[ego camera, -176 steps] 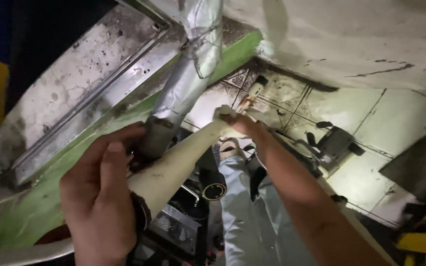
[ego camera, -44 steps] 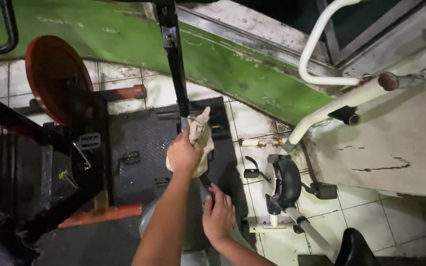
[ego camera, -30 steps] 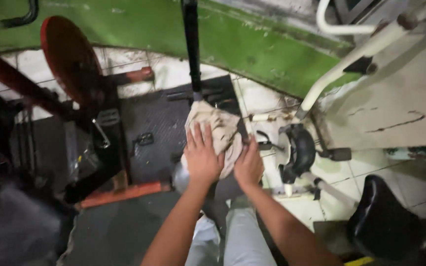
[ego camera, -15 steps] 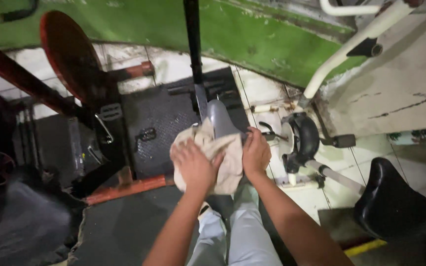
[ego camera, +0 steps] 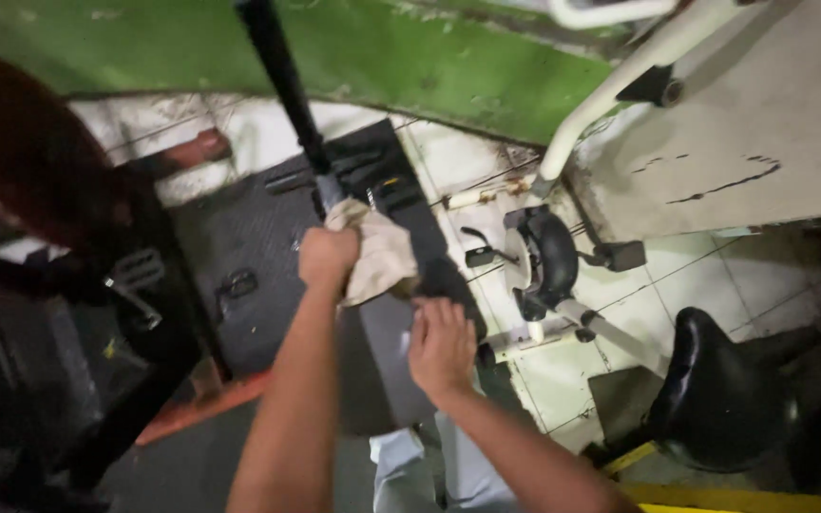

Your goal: Cleaning gym machines and bike seats by wiping them with a cloth.

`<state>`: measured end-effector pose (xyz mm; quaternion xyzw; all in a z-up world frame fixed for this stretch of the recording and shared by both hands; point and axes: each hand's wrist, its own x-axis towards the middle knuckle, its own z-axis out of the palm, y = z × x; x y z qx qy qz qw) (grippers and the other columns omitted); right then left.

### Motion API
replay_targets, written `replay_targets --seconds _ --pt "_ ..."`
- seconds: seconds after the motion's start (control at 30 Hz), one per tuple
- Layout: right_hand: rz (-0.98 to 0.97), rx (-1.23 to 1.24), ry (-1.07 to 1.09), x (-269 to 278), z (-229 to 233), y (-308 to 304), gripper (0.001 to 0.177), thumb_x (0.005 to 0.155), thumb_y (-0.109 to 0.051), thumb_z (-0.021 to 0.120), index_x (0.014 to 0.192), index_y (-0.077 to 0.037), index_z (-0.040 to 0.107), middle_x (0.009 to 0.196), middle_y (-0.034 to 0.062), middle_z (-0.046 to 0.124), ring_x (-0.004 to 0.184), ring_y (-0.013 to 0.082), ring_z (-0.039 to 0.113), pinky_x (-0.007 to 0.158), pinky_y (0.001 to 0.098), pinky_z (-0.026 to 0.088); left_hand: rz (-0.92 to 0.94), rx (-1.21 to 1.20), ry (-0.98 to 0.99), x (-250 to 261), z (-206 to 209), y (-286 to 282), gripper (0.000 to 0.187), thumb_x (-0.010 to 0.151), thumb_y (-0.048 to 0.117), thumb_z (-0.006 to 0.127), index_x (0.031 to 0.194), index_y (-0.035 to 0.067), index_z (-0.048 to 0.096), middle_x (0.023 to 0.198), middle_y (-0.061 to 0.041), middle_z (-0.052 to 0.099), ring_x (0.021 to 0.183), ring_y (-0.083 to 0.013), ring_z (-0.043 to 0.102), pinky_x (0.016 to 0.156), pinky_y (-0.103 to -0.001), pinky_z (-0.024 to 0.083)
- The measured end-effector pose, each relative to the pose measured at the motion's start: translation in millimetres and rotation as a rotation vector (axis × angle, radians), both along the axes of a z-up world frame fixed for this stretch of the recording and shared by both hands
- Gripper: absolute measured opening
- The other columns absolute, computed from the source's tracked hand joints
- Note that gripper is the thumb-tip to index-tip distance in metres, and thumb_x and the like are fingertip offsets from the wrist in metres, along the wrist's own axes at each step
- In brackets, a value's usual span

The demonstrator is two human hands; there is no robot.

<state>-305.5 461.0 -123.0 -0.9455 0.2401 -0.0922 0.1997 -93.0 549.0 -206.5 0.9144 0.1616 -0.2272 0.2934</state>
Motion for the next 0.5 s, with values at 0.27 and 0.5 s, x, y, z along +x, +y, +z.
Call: replay_targets --seconds 0.27,0.5 --pt "0.077 0.028 -0.019 -0.2 0.8 -4.5 0.022 0.093 -0.019 0.055 0.111 -0.013 0.068 0.107 0.0072 0.065 0.101 0.0324 0.059 0.080 0.0486 0.043 0.105 -0.154 -0.137 -17.8 -34.5 19.7 0.084 0.086 0.069 0.067 0.095 -0.015 0.072 0.096 -0.040 0.068 0.097 -0.0491 0.072 0.089 -0.054 0.055" --pt "0.068 -0.096 0.121 -4.8 -14.4 -1.8 0.021 0.092 -0.021 0.055 0.107 -0.010 0.065 0.106 0.0099 0.063 0.102 0.0331 0.058 0.083 0.0486 0.044 -0.266 0.059 -0.308 -150.2 75.0 51.0 0.093 0.084 0.067 0.068 0.138 -0.006 0.051 0.120 -0.029 0.069 0.110 -0.0435 0.069 0.094 -0.051 0.054"
